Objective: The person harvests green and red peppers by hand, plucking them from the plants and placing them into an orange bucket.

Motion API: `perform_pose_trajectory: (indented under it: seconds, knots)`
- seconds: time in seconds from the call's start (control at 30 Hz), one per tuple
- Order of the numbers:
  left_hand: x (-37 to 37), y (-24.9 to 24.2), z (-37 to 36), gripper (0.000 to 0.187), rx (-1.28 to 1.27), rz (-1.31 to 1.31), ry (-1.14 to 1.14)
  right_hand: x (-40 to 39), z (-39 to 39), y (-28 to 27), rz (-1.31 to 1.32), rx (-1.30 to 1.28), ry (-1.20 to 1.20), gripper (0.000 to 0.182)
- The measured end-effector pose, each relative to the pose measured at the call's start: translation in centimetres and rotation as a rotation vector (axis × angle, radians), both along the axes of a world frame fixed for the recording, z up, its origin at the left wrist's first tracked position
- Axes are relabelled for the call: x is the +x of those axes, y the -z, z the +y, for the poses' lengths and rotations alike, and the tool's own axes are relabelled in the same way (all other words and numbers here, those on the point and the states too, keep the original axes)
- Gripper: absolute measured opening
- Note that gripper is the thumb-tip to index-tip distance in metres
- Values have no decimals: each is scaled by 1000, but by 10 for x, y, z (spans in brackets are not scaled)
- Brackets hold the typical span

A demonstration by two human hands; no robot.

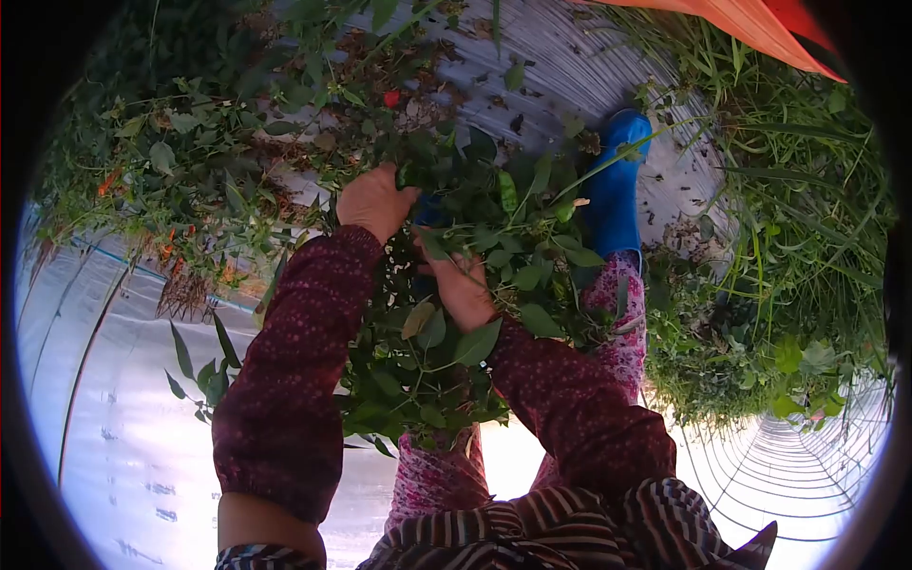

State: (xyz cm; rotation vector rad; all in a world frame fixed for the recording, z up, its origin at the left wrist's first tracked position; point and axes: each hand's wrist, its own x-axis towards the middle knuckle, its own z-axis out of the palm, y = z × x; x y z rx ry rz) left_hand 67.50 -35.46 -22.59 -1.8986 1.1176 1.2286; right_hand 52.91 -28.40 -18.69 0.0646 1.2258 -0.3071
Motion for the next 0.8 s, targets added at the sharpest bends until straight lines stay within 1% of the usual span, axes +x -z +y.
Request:
perform_pose_trajectory:
  seconds: [0.03,0.1,0.23,0.3,0.33,0.4,0.43,0.5,0.53,0.6,0.63,0.7,0.73,0.8]
  knots:
    - [0,1,-2,36,-1,-3,-2,1,2,1,-3,-1,-2,25]
    - [-2,2,-9,37,32,42,110,3,3,3,7,67,-2,25]
    - [-7,-12,-6,36,20,18,150,3,-5,-1,-5,72,34,29]
    - [0,-12,5,36,-170,85,97,1,-13,-5,11,124,-12,33]
    - [2,-11,4,36,-172,87,96,1,-16,-6,13,123,-13,33]
    - [6,-9,2,35,-101,66,-86,0,-18,-8,-1,129,-26,35]
    - [8,-6,4,35,-100,69,-88,-1,-17,-8,2,130,-27,35]
    - [9,-3,5,34,-79,138,58,0,-18,-8,-22,137,-18,34]
    - [8,-4,4,34,-83,138,56,0,-19,-8,-22,133,-20,34]
    - [7,-9,-1,33,-30,146,142,0,-22,-8,-10,127,-18,33]
    - [3,-16,-8,33,-32,146,143,0,-22,-7,-10,124,-17,33]
    - [-7,-31,-15,35,-14,277,-20,-1,-18,-7,-30,34,65,33]
    - [-7,-36,-13,35,-6,277,-20,-1,-14,-8,-30,42,66,33]
    - [-5,-39,-15,33,-199,291,-162,0,-14,-6,-37,98,29,32]
